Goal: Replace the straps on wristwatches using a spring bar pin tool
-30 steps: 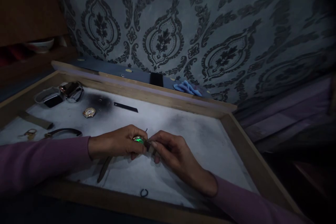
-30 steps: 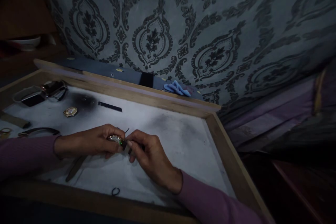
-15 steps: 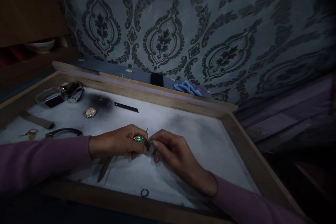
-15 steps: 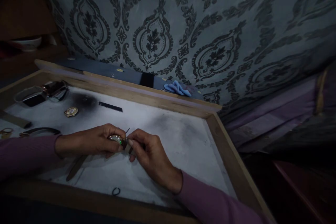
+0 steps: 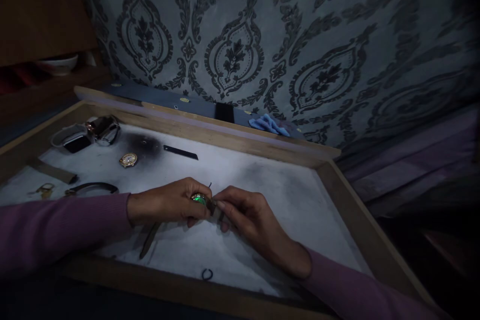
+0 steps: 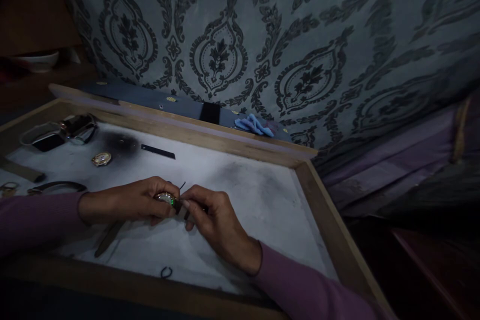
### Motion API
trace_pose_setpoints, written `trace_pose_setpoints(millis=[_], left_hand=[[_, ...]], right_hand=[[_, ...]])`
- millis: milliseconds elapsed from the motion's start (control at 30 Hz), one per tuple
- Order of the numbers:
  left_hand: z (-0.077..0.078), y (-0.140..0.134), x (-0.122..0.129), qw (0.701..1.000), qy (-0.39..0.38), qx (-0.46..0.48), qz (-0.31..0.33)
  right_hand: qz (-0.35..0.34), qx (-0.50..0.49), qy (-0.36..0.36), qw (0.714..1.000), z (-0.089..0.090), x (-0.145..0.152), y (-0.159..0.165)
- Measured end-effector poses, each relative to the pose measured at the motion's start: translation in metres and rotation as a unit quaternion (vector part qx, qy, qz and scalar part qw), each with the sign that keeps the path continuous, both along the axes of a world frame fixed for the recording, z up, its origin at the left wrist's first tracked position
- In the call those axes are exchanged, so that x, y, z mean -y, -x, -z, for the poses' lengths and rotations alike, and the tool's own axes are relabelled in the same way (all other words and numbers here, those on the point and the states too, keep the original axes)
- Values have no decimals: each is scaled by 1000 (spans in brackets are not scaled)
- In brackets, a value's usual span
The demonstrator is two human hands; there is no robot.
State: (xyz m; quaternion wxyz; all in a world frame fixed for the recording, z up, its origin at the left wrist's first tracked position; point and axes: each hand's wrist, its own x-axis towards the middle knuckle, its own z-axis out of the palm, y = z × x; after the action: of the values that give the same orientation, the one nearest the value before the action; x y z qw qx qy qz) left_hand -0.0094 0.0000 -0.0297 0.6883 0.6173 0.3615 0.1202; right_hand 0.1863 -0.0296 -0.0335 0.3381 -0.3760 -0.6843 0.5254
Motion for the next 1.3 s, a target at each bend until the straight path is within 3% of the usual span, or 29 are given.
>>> trace_pose_setpoints(millis=[1300], left_hand=[[-2,-1,3,1000,11,-13,-10]], right_hand=[[-9,66,-71,995,-4,3,-2]])
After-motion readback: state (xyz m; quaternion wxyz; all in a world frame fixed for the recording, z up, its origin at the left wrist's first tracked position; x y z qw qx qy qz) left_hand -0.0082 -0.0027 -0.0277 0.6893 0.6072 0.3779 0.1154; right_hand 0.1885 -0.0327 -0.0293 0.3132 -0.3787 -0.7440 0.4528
